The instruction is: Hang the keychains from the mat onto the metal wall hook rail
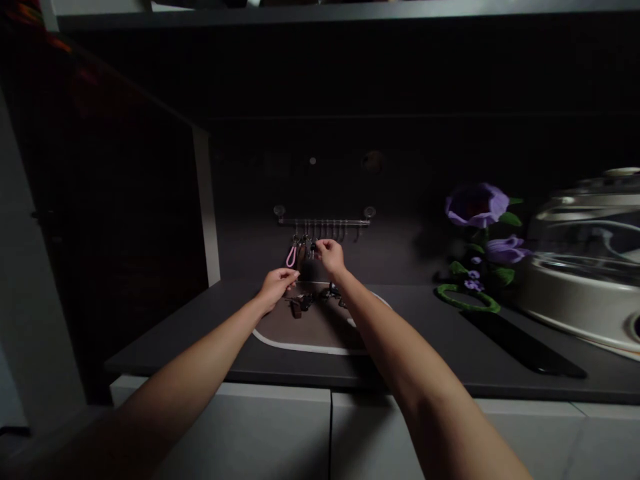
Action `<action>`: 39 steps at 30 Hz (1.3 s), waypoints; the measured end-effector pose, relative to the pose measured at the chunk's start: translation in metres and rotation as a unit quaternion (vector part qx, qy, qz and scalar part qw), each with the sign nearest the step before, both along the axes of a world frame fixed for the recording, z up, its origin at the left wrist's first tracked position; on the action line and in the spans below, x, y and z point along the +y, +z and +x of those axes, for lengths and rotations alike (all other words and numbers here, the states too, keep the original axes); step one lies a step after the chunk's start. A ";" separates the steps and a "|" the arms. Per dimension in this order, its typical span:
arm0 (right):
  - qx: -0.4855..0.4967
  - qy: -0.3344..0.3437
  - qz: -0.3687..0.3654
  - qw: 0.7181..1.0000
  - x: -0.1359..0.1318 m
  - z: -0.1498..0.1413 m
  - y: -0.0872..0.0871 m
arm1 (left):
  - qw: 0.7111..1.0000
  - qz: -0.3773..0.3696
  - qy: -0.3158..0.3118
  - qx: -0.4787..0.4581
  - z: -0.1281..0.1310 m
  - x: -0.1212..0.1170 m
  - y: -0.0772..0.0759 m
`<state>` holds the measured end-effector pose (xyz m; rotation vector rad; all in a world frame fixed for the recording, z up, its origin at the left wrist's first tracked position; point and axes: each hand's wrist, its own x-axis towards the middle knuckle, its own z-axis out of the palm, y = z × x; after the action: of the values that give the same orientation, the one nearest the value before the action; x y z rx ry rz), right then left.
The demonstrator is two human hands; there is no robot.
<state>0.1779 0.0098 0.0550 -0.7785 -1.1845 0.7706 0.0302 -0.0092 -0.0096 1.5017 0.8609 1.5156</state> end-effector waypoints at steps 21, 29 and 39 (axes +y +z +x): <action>0.121 -0.081 -0.092 0.985 0.047 -0.019 0.026 | 1.000 -0.005 0.029 0.007 0.000 0.000 0.001; 0.038 -0.129 -0.092 0.987 0.060 -0.015 0.014 | 0.999 -0.011 0.039 0.002 -0.001 0.000 0.002; -0.064 -0.208 -0.069 0.974 0.076 -0.005 0.004 | 0.998 -0.013 0.054 -0.008 -0.002 0.003 0.001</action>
<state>0.1725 0.0862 0.0590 -1.1624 -1.0379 0.4621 0.0279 -0.0060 -0.0089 1.4434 0.9626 1.5865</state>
